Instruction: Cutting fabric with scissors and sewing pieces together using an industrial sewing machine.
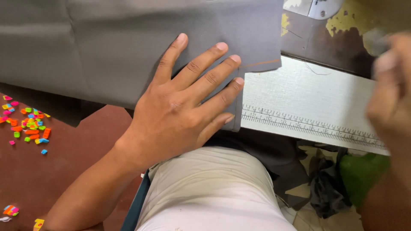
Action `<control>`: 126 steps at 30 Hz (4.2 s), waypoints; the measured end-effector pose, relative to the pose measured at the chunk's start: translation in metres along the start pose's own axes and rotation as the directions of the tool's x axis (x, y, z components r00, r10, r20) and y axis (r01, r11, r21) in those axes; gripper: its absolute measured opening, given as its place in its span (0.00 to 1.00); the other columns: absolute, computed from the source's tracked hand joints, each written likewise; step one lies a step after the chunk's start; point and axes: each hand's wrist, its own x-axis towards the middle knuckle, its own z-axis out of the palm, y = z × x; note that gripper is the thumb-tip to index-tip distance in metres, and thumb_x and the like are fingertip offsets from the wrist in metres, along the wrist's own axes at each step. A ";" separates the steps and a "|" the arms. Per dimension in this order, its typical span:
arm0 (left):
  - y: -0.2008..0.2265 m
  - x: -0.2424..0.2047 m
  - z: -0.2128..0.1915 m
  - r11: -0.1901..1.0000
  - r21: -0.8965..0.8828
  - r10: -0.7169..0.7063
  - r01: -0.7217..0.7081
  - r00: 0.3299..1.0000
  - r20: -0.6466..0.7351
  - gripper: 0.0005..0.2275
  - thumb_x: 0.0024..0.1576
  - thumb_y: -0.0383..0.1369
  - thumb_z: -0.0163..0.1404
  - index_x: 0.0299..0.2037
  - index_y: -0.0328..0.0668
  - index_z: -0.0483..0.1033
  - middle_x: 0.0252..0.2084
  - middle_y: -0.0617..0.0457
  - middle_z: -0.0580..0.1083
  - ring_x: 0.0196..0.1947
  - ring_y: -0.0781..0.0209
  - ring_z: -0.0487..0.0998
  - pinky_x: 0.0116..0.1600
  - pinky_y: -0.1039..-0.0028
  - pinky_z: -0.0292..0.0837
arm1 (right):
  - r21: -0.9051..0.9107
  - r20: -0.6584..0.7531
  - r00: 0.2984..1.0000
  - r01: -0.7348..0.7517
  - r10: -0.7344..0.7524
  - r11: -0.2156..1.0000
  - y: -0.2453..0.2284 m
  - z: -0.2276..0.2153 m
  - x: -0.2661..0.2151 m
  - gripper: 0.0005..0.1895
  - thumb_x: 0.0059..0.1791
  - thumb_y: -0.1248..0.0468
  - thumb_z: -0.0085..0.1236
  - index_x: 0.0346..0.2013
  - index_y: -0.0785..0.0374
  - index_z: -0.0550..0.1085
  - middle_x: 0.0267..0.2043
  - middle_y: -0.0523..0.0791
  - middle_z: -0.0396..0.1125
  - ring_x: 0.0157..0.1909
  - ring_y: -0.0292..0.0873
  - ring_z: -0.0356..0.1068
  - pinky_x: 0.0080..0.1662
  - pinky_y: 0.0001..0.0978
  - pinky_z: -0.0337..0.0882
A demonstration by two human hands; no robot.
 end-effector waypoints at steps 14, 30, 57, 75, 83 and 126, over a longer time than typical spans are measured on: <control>-0.010 -0.006 0.004 0.999 -0.035 -0.031 0.029 0.999 -0.034 0.18 0.59 0.39 0.70 0.53 0.39 0.82 0.63 0.43 0.76 0.67 0.43 0.72 0.68 0.37 0.60 | -0.448 0.071 0.990 0.143 -0.125 0.883 -0.142 0.003 0.047 0.10 0.69 0.56 0.60 0.43 0.46 0.76 0.28 0.33 0.61 0.27 0.39 0.63 0.29 0.33 0.53; -0.013 -0.008 0.006 0.984 -0.150 -0.115 0.099 0.988 -0.104 0.08 0.71 0.29 0.49 0.51 0.37 0.82 0.62 0.43 0.78 0.65 0.45 0.75 0.69 0.40 0.61 | -0.538 0.127 0.984 0.175 -0.126 0.825 -0.146 0.008 0.049 0.05 0.69 0.59 0.62 0.49 0.46 0.79 0.28 0.35 0.60 0.26 0.42 0.63 0.30 0.34 0.56; -0.010 -0.004 0.002 0.982 -0.145 -0.135 0.125 0.989 -0.062 0.08 0.70 0.27 0.46 0.48 0.39 0.80 0.63 0.44 0.79 0.66 0.46 0.75 0.70 0.43 0.58 | -0.541 0.214 0.974 0.176 -0.068 0.822 -0.144 0.008 0.049 0.18 0.68 0.59 0.61 0.36 0.43 0.67 0.28 0.34 0.59 0.25 0.42 0.63 0.29 0.34 0.56; -0.012 -0.002 0.002 0.979 -0.150 -0.151 0.139 0.986 -0.073 0.10 0.69 0.26 0.42 0.46 0.39 0.79 0.62 0.44 0.79 0.65 0.46 0.76 0.70 0.44 0.59 | -0.548 0.231 0.970 0.188 -0.069 0.815 -0.148 0.007 0.054 0.20 0.68 0.62 0.58 0.34 0.45 0.64 0.27 0.33 0.59 0.28 0.39 0.64 0.29 0.34 0.55; -0.011 -0.002 0.001 0.983 -0.132 -0.143 0.132 0.986 -0.080 0.09 0.70 0.29 0.44 0.46 0.41 0.80 0.62 0.44 0.79 0.65 0.47 0.76 0.70 0.45 0.59 | -0.461 0.260 0.964 0.180 -0.062 0.869 -0.143 0.004 0.060 0.15 0.66 0.59 0.54 0.35 0.49 0.65 0.28 0.35 0.61 0.27 0.42 0.64 0.28 0.37 0.58; -0.011 -0.002 -0.003 0.987 -0.112 -0.120 0.116 0.992 -0.031 0.08 0.64 0.34 0.57 0.49 0.43 0.80 0.64 0.45 0.76 0.67 0.47 0.73 0.71 0.44 0.57 | -0.291 0.298 0.954 0.132 -0.041 0.947 -0.142 -0.001 0.073 0.14 0.63 0.58 0.51 0.34 0.54 0.64 0.25 0.39 0.63 0.24 0.48 0.65 0.24 0.44 0.60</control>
